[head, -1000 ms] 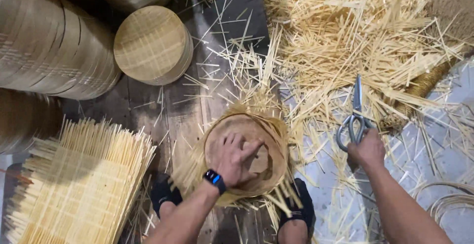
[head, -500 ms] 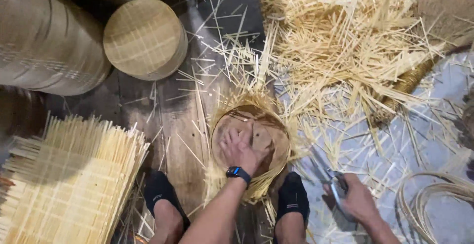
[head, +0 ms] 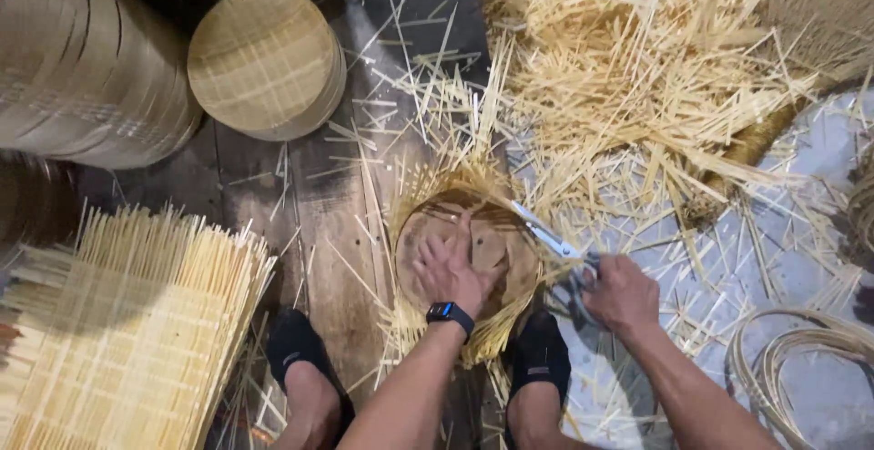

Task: The person is weaving and trimming bamboo strips to create components for a circular bamboo basket or steamer.

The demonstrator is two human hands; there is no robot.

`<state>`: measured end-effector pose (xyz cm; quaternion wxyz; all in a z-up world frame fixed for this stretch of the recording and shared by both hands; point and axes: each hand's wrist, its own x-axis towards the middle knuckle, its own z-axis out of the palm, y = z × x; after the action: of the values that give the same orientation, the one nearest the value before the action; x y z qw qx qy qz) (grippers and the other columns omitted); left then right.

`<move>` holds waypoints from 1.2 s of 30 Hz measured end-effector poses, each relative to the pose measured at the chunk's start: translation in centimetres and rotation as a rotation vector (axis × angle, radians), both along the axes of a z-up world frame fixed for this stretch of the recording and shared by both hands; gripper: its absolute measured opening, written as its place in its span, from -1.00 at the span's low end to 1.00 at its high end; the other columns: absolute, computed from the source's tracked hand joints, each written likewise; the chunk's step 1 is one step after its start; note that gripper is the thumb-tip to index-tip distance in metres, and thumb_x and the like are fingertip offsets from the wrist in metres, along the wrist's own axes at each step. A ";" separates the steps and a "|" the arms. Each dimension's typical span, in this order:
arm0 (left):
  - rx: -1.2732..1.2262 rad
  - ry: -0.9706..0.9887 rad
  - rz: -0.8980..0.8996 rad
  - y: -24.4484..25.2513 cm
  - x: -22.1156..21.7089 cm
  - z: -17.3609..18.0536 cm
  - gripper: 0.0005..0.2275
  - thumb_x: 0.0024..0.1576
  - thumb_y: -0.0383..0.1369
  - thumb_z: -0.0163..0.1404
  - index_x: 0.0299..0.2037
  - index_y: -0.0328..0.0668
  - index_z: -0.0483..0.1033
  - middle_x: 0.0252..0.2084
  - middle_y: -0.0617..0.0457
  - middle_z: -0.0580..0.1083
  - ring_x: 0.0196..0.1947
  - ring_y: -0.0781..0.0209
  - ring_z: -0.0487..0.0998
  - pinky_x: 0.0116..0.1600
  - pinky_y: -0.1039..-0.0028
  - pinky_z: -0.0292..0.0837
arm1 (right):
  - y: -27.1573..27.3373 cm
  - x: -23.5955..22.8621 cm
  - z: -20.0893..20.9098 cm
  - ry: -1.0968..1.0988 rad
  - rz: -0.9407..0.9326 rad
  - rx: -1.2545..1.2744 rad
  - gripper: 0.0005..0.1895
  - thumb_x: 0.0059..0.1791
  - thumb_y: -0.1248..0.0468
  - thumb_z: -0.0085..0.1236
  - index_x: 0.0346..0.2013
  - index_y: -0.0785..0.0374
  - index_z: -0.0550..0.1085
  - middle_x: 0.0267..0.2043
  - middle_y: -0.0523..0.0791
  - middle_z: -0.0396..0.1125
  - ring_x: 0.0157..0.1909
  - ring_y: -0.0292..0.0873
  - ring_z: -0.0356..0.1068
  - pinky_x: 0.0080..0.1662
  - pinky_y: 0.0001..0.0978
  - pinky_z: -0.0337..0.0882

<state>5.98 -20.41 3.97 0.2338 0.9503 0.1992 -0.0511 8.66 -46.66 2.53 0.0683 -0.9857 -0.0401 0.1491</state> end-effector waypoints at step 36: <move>-0.222 0.153 0.067 0.7 -0.1 4.6 -0.09 -0.36 0.08 0.38 0.30 0.22 0.29 0.51 -0.16 -0.19 0.46 -0.54 -0.24 0.31 -0.39 -0.01 | 1.0 7.0 -0.1 -0.034 0.374 -0.088 -0.64 -0.10 0.05 0.15 -0.19 0.26 0.48 -0.19 0.01 0.38 -0.08 0.02 0.43 -0.07 -0.09 0.46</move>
<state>5.92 -19.71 8.62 0.3234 0.9047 0.2411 -0.1371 15.67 -45.70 2.45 -0.0042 -0.9654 -0.2172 0.1441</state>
